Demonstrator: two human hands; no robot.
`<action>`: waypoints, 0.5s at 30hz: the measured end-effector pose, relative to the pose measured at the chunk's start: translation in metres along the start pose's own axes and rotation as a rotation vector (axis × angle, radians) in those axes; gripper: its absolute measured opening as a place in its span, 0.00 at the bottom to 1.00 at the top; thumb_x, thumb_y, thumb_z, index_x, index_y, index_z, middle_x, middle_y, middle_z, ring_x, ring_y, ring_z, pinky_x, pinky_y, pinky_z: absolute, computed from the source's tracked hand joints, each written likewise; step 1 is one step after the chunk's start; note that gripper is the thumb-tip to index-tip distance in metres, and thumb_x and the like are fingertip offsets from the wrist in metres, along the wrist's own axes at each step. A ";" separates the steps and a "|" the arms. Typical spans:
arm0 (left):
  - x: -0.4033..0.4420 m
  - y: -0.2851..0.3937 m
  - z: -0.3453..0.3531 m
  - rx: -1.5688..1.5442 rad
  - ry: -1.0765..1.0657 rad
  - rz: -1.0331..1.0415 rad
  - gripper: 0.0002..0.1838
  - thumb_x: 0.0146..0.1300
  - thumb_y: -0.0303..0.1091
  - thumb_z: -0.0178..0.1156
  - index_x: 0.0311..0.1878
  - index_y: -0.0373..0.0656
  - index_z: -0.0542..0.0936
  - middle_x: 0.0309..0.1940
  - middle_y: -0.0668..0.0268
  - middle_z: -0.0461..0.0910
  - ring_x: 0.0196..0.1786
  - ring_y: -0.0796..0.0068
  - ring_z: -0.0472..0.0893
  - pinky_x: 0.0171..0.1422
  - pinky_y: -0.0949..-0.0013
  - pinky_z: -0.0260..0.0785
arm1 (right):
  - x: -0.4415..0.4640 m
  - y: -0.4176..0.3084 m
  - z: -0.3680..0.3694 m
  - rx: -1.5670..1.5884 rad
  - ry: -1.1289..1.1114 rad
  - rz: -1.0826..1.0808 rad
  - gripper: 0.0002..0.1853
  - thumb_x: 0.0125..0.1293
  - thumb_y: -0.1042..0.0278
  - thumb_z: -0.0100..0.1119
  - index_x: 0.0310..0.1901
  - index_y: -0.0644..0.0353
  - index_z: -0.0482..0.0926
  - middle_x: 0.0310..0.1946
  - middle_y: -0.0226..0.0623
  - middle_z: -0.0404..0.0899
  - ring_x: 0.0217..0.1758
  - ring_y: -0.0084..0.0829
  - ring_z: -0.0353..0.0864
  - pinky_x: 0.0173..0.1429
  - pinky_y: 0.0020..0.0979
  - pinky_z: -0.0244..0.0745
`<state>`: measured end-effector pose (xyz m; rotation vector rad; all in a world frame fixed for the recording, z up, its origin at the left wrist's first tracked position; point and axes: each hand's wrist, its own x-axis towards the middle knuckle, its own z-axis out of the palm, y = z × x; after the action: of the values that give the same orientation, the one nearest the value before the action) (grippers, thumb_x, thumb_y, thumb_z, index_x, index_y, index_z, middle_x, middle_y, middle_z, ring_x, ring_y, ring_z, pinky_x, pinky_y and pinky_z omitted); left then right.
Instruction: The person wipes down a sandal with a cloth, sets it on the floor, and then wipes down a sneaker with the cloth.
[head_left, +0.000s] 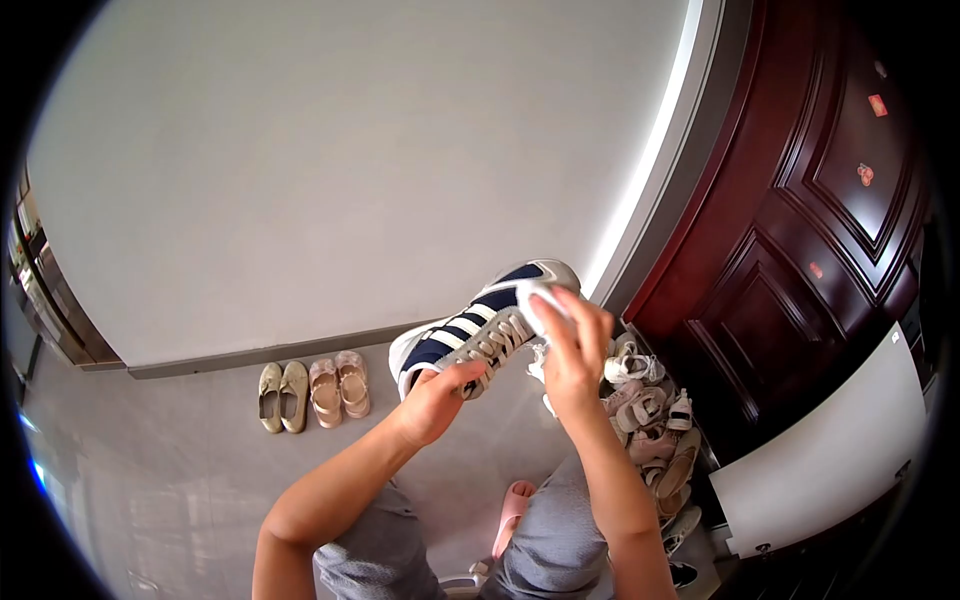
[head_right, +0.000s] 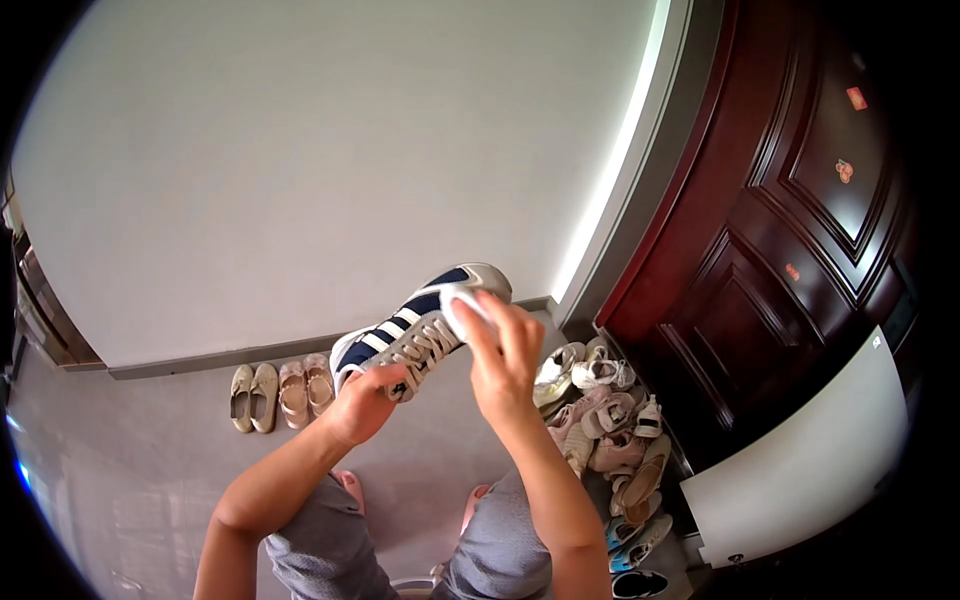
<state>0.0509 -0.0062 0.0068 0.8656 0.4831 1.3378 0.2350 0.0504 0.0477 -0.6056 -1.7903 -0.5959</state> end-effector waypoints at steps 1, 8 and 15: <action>0.000 0.002 0.002 0.025 -0.003 -0.004 0.30 0.65 0.36 0.60 0.71 0.40 0.71 0.65 0.64 0.77 0.67 0.67 0.74 0.73 0.63 0.62 | 0.003 0.002 -0.004 -0.010 0.028 0.026 0.23 0.58 0.83 0.66 0.57 0.61 0.85 0.58 0.38 0.78 0.52 0.37 0.74 0.56 0.38 0.72; 0.002 -0.005 0.004 0.071 0.076 0.110 0.28 0.71 0.43 0.61 0.71 0.42 0.70 0.66 0.66 0.76 0.67 0.70 0.73 0.72 0.64 0.62 | -0.002 -0.019 0.005 0.069 -0.008 -0.010 0.26 0.56 0.85 0.66 0.58 0.57 0.85 0.61 0.37 0.76 0.56 0.38 0.72 0.60 0.37 0.71; -0.011 0.004 0.008 0.698 0.066 0.164 0.26 0.76 0.48 0.58 0.65 0.38 0.75 0.61 0.63 0.78 0.64 0.70 0.74 0.69 0.66 0.64 | 0.002 -0.002 0.001 0.088 0.108 0.152 0.26 0.58 0.89 0.60 0.58 0.59 0.84 0.58 0.42 0.76 0.58 0.43 0.73 0.60 0.39 0.73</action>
<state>0.0524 -0.0187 0.0125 1.4577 0.9784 1.3620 0.2326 0.0492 0.0489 -0.6311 -1.6434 -0.4355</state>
